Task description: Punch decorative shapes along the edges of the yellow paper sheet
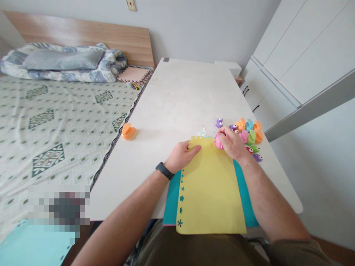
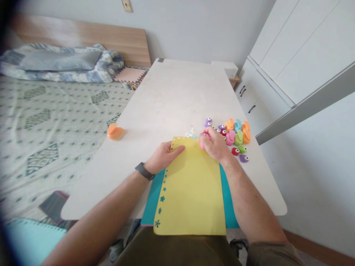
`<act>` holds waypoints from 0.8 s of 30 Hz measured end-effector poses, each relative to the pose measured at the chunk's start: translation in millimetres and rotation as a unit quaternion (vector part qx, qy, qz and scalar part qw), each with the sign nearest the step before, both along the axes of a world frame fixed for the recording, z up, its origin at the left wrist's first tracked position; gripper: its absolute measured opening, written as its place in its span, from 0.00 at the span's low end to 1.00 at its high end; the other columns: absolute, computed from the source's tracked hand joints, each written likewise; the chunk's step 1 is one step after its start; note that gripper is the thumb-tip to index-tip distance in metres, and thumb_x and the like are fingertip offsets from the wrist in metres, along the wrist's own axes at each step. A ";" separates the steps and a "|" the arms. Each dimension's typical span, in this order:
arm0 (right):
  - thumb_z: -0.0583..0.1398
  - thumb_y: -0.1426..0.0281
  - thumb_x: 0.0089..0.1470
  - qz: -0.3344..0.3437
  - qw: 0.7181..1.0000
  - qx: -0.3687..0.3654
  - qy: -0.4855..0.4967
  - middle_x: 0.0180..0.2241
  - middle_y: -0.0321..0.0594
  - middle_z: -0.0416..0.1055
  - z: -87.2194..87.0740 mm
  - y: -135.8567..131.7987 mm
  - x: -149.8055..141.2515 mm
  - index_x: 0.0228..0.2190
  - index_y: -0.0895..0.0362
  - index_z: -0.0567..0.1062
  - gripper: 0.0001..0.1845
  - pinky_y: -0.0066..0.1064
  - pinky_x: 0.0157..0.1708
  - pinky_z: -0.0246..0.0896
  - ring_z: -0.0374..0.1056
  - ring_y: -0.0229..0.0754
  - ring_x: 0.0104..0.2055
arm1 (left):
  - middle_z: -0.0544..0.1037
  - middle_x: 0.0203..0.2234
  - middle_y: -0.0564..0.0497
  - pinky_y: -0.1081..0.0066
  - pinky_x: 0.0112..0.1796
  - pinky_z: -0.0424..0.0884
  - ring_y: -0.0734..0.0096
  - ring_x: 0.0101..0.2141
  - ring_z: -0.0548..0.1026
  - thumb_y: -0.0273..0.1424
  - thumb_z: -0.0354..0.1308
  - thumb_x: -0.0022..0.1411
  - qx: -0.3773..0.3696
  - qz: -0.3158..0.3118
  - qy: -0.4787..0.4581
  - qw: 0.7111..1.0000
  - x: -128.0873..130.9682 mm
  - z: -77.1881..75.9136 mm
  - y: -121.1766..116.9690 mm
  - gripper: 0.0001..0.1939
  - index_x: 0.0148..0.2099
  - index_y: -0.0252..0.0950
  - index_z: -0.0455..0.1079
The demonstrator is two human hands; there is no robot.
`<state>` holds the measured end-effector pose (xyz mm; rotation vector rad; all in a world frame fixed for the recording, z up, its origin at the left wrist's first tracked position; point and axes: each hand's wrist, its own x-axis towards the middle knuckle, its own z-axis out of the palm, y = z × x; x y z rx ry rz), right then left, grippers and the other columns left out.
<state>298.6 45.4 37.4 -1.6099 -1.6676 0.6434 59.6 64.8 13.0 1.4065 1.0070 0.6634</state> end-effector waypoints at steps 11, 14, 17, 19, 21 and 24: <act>0.66 0.51 0.57 0.058 0.996 -0.070 0.028 0.39 0.43 0.80 5.1 -1.7 24.8 0.46 0.54 0.75 0.23 0.38 0.40 0.70 0.75 0.48 0.40 | 0.84 0.33 0.47 0.66 0.31 0.76 0.58 0.33 0.82 0.51 0.63 0.61 0.022 -0.009 0.008 1.000 -0.4 -1.1 0.4 0.22 0.41 0.36 0.79; 0.67 0.49 0.55 0.072 0.991 -0.093 0.064 0.38 0.43 0.80 7.0 -2.6 30.7 0.46 0.55 0.76 0.26 0.38 0.38 0.71 0.76 0.48 0.39 | 0.84 0.33 0.47 0.66 0.31 0.76 0.57 0.33 0.82 0.52 0.64 0.60 0.015 -0.007 0.004 1.000 -0.3 -1.2 0.0 0.23 0.41 0.36 0.79; 0.68 0.49 0.55 0.087 0.988 -0.105 0.075 0.39 0.44 0.81 5.7 -3.3 35.9 0.49 0.55 0.76 0.28 0.39 0.41 0.73 0.76 0.49 0.41 | 0.84 0.31 0.47 0.65 0.31 0.77 0.57 0.33 0.82 0.52 0.64 0.60 0.016 -0.009 0.004 1.000 -0.5 -0.3 -0.1 0.23 0.41 0.36 0.79; 0.69 0.50 0.54 0.090 0.988 -0.111 0.066 0.42 0.45 0.81 3.5 -3.4 38.3 0.51 0.54 0.75 0.29 0.41 0.44 0.73 0.77 0.50 0.44 | 0.84 0.31 0.47 0.65 0.32 0.77 0.57 0.33 0.82 0.51 0.64 0.60 0.016 -0.010 0.005 1.000 -0.7 0.5 -0.1 0.23 0.41 0.36 0.79; 0.70 0.51 0.53 0.087 0.989 -0.113 0.045 0.44 0.45 0.80 1.5 -3.5 39.2 0.51 0.54 0.76 0.30 0.43 0.47 0.73 0.77 0.52 0.46 | 0.84 0.32 0.46 0.65 0.32 0.77 0.56 0.34 0.83 0.51 0.65 0.59 0.014 -0.008 0.002 1.000 -0.8 1.1 -0.1 0.23 0.42 0.36 0.79; 0.71 0.51 0.52 0.081 0.991 -0.105 0.016 0.46 0.45 0.80 0.8 -4.5 38.1 0.52 0.53 0.76 0.31 0.44 0.50 0.73 0.77 0.52 0.48 | 0.85 0.34 0.46 0.65 0.33 0.77 0.55 0.35 0.83 0.51 0.65 0.59 0.006 -0.007 -0.004 1.000 -0.6 1.2 -0.4 0.23 0.42 0.35 0.79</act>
